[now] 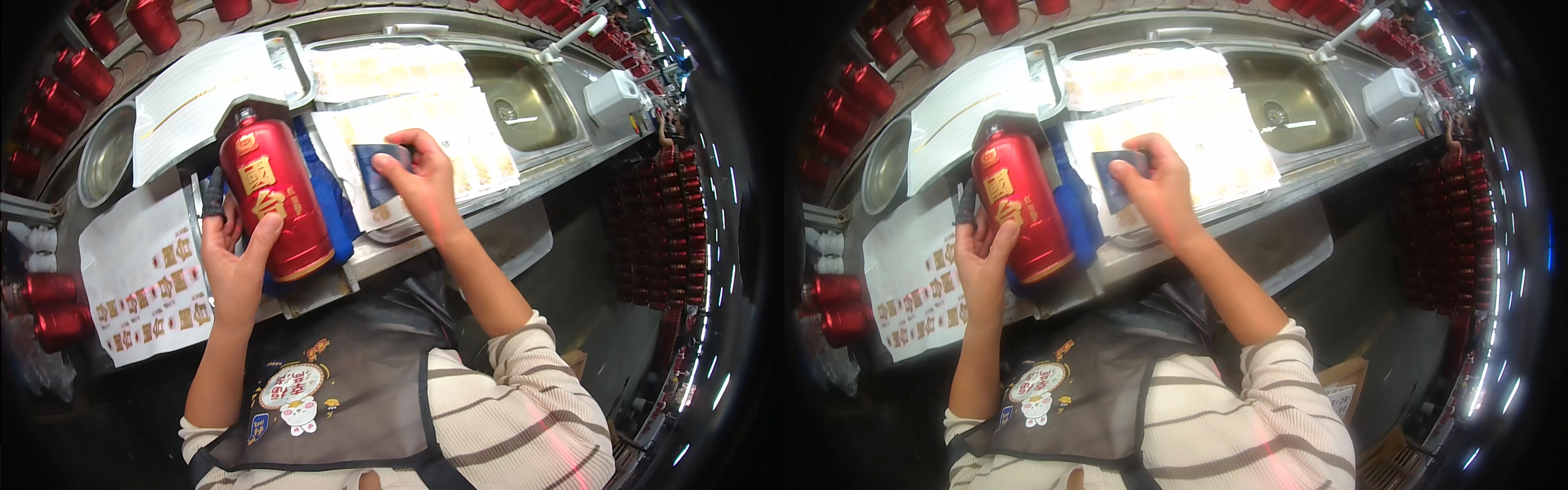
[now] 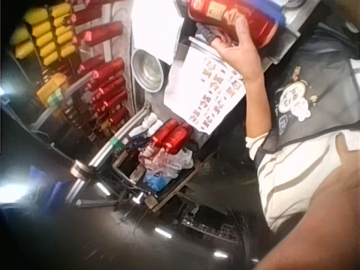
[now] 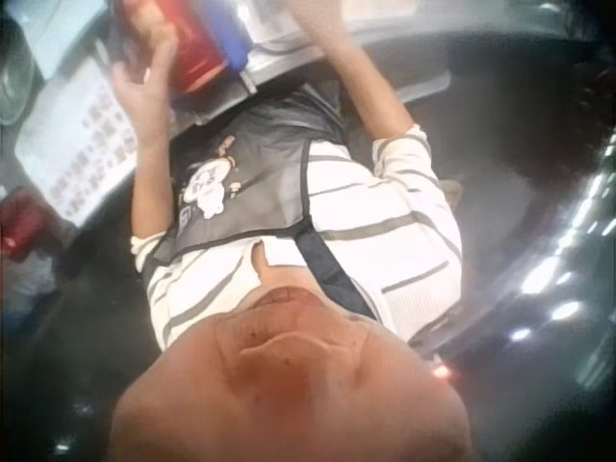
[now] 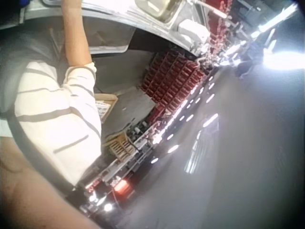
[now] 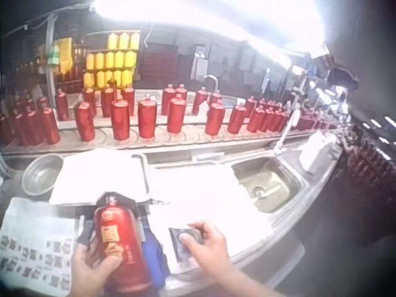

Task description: The person applies gold stickers to red cylindrical containers. They peel stickers from sheets, place them on the containers, and smooth them with their fingers. The containers are handled one at a time and set aside after labeling.

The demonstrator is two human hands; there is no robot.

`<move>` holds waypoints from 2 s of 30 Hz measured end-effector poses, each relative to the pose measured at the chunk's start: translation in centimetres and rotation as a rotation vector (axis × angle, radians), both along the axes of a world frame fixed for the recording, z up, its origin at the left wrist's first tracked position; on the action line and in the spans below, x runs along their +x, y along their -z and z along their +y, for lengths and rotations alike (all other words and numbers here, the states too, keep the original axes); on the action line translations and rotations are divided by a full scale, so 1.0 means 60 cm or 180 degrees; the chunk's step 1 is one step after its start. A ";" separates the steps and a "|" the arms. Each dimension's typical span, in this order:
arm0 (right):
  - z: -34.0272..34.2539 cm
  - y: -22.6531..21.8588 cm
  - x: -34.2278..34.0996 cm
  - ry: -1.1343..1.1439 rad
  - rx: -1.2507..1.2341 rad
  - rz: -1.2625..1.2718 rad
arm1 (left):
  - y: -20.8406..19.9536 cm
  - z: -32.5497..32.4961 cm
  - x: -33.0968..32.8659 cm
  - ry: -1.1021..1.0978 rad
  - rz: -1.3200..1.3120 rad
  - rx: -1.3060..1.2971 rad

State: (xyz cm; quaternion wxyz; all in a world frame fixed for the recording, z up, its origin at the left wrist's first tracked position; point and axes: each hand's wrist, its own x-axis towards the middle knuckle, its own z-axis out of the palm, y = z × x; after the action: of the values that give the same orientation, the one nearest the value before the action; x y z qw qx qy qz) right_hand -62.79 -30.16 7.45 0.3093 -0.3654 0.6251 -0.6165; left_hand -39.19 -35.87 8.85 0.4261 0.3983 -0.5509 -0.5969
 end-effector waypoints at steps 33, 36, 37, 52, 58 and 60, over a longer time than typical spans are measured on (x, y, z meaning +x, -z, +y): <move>0.053 0.166 -0.720 0.0545 0.3679 0.3395 | 0.026 0.019 0.093 -0.0657 -0.0169 0.0188; 0.040 0.112 -0.695 0.0248 0.3388 0.3076 | 0.014 0.018 0.104 -0.0801 -0.0167 0.0030; 0.036 0.076 -0.678 0.0250 0.3317 0.3025 | 0.010 0.010 0.112 -0.0743 -0.0214 -0.0091; -0.049 -0.361 -0.092 -0.2205 0.1635 0.2902 | -0.100 -0.085 -0.147 0.1364 0.0476 -0.1037; -0.029 -0.317 -0.034 -0.2480 0.1230 0.1985 | -0.118 -0.041 -0.027 0.1761 0.0038 -0.0305; -0.004 -0.259 -0.006 -0.2449 0.1238 0.1331 | -0.111 -0.013 0.039 0.1291 -0.0237 -0.0425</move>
State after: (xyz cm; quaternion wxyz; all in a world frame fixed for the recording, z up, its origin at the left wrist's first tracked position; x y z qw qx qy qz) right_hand -63.17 -30.39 22.98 0.4453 -0.6218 0.5970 -0.2421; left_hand -36.85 -36.66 15.52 0.3020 0.2720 -0.6734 -0.6175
